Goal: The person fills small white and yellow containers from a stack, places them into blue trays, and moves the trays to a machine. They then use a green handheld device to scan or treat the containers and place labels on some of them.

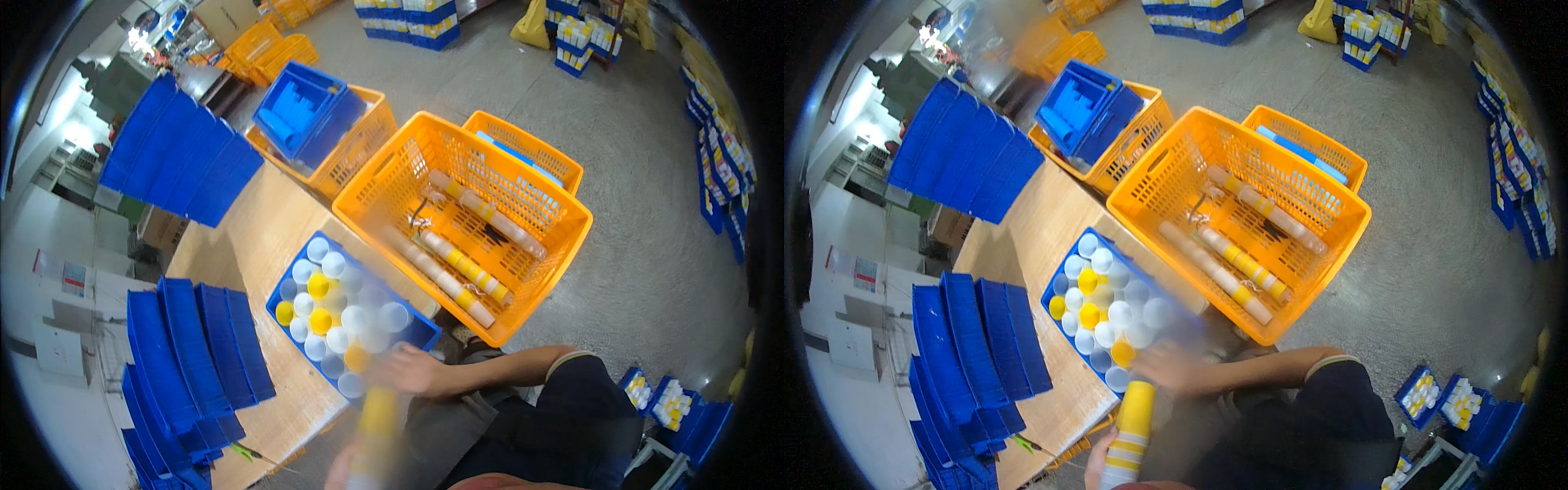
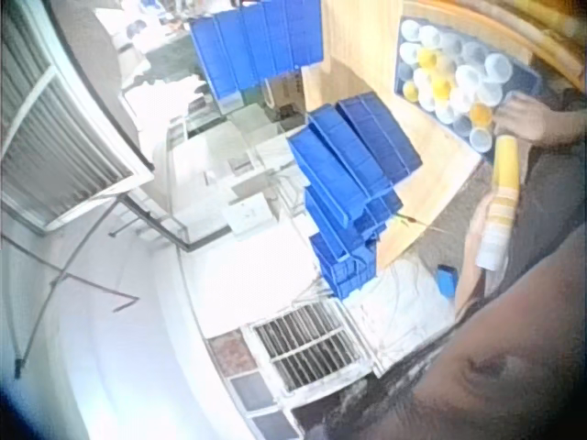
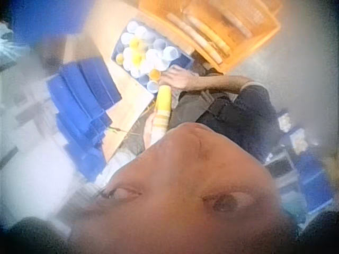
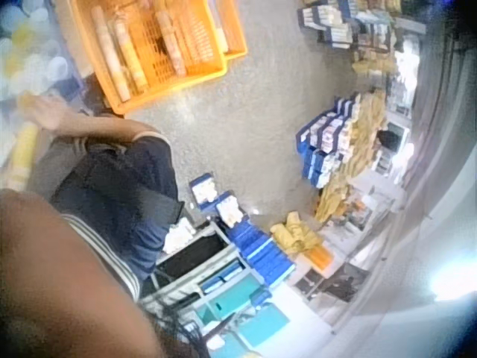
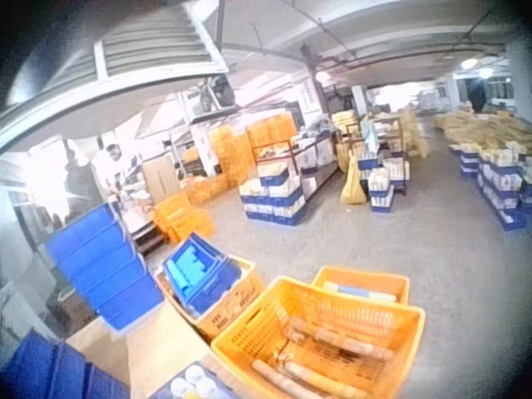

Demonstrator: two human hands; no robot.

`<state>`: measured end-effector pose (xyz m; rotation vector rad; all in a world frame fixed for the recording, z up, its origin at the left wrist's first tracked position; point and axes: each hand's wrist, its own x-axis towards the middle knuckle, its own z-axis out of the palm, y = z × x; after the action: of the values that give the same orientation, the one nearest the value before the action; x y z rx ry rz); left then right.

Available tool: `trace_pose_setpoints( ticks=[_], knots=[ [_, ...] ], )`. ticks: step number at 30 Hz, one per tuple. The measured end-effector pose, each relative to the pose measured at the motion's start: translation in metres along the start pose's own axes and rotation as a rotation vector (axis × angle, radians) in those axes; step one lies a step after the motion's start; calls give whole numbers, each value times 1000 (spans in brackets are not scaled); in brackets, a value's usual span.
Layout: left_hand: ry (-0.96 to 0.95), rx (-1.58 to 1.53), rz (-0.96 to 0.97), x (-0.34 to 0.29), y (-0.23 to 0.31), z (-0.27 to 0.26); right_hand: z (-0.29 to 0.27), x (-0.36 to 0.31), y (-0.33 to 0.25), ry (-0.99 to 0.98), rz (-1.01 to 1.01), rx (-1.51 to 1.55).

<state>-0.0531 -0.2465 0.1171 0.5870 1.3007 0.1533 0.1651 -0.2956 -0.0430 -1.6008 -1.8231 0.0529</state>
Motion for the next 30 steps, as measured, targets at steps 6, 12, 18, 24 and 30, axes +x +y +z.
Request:
trace_pose_setpoints(
  ticks=[6,12,18,24,30],
  knots=[
    [-129,52,-116,41,19,36,-12,2,2,264,-47,151],
    [-490,-123,-333,12,16,-10,-40,38,-14,-81,-182,272],
    [-365,-403,49,18,-16,-54,-10,23,30,173,545,667],
    [-404,-413,24,39,-43,-66,0,23,-9,-286,-29,-57],
    [-352,-122,154,35,-57,-64,-19,52,-56,-195,-526,128]
  ],
)
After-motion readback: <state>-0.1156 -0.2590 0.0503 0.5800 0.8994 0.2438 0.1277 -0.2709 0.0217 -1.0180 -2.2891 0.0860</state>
